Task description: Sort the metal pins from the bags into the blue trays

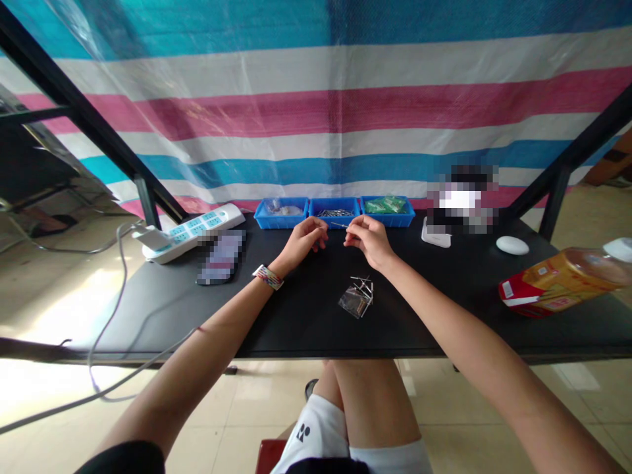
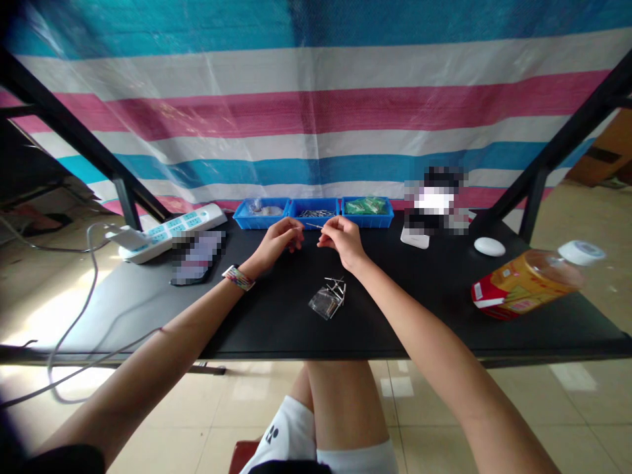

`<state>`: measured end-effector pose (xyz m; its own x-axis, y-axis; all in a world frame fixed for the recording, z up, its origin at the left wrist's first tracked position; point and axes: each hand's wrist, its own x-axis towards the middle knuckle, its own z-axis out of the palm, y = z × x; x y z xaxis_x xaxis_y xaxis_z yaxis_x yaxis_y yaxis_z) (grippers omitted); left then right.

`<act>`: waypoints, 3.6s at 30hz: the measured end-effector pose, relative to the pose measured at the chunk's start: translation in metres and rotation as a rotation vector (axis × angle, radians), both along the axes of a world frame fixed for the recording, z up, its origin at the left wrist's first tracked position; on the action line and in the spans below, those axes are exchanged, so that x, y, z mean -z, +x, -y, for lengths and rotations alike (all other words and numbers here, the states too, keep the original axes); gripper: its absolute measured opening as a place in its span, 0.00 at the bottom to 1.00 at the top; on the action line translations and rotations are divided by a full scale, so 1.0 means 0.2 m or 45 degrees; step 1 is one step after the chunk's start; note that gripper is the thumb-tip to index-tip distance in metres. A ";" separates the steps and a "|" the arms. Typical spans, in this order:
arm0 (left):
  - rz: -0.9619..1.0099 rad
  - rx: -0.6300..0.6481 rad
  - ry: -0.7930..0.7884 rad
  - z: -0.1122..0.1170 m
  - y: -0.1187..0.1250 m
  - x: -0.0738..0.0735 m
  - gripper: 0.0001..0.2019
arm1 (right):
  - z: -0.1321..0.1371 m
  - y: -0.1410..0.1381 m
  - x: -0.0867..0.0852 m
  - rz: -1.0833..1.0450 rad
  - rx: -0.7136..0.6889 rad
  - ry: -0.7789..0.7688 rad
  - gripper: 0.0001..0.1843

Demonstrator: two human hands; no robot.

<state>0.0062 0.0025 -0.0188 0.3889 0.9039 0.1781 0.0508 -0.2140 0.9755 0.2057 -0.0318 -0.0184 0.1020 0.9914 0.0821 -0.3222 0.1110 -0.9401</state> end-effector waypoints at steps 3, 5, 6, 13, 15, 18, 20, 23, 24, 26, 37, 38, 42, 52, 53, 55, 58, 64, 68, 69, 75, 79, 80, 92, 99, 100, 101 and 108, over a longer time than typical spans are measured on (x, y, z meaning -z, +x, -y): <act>0.003 0.004 -0.011 0.00 0.00 0.00 0.13 | -0.04 0.01 -0.02 -0.047 0.097 0.053 0.10; -0.004 0.016 -0.008 0.00 0.00 0.01 0.13 | -0.05 0.03 -0.03 -0.003 0.079 0.006 0.14; -0.007 0.019 -0.003 0.00 0.00 0.01 0.13 | -0.06 0.04 -0.03 0.043 0.064 -0.027 0.16; -0.075 0.085 0.043 -0.01 0.00 0.02 0.10 | -0.01 0.16 -0.10 0.631 -0.460 -0.004 0.10; -0.098 0.107 0.048 -0.01 0.00 0.02 0.10 | 0.02 0.18 -0.13 0.888 -0.724 0.061 0.09; -0.110 0.107 0.057 0.00 0.00 0.02 0.09 | 0.06 0.18 -0.17 1.191 -0.891 0.084 0.08; -0.117 0.107 0.057 0.01 0.00 0.01 0.09 | 0.09 0.17 -0.19 1.339 -0.919 0.043 0.07; -0.127 0.116 0.047 0.01 0.00 0.00 0.09 | 0.11 0.14 -0.21 1.442 -0.916 0.012 0.08; -0.129 0.118 0.046 0.01 0.00 0.00 0.09 | 0.12 0.13 -0.22 1.449 -0.912 0.018 0.08; -0.132 0.117 0.049 0.01 0.00 0.01 0.09 | 0.12 0.12 -0.22 1.449 -0.896 0.047 0.08; -0.153 0.197 0.013 0.00 0.00 0.00 0.16 | 0.05 0.09 -0.10 0.588 -0.440 0.162 0.11; -0.148 0.210 -0.011 0.00 0.00 0.00 0.18 | 0.04 0.08 -0.09 0.522 -0.373 0.155 0.13; -0.129 0.236 -0.082 0.00 0.00 0.00 0.23 | 0.02 0.05 -0.04 0.428 -0.206 0.142 0.16; -0.075 0.148 -0.011 0.01 0.00 -0.01 0.15 | 0.03 0.02 0.00 0.322 -0.207 -0.009 0.13; -0.070 0.146 0.006 0.01 0.00 -0.01 0.14 | 0.03 0.02 0.00 0.302 -0.220 -0.040 0.13; -0.077 0.149 0.021 0.01 0.01 -0.01 0.15 | 0.03 0.02 0.00 0.290 -0.223 -0.057 0.13; -0.107 0.163 -0.024 0.01 0.00 -0.01 0.17 | 0.03 0.01 0.01 0.311 -0.178 0.008 0.13; -0.151 0.162 -0.097 0.00 0.00 0.00 0.22 | 0.03 0.00 0.02 0.308 -0.119 0.149 0.14; -0.141 0.165 -0.114 0.00 0.00 -0.01 0.23 | 0.03 0.00 0.01 0.345 -0.108 0.155 0.15; -0.127 0.159 -0.106 0.01 0.00 -0.01 0.23 | 0.03 0.00 0.01 0.349 -0.109 0.147 0.14; -0.075 0.148 -0.029 0.01 0.01 -0.02 0.22 | 0.04 0.01 -0.01 0.275 -0.135 -0.037 0.12; -0.067 0.107 0.003 0.01 0.01 -0.01 0.21 | 0.04 0.01 -0.01 0.214 -0.109 -0.087 0.11; -0.071 0.100 0.011 0.01 0.01 -0.01 0.21 | 0.03 0.01 0.00 0.205 -0.103 -0.076 0.11; -0.057 0.093 -0.075 0.00 0.00 0.00 0.22 | 0.03 0.01 0.00 0.326 -0.071 0.099 0.15; -0.039 0.076 -0.022 0.00 0.00 -0.01 0.19 | 0.04 0.01 -0.01 0.246 -0.096 -0.013 0.13; -0.036 0.073 -0.016 0.00 0.00 -0.02 0.19 | 0.04 0.01 -0.01 0.225 -0.101 -0.031 0.13; -0.030 0.069 -0.011 0.00 0.00 -0.02 0.18 | 0.04 0.01 -0.01 0.203 -0.102 -0.046 0.13; 0.012 0.047 0.025 0.01 0.01 -0.01 0.18 | 0.04 0.01 -0.02 0.117 -0.104 -0.110 0.13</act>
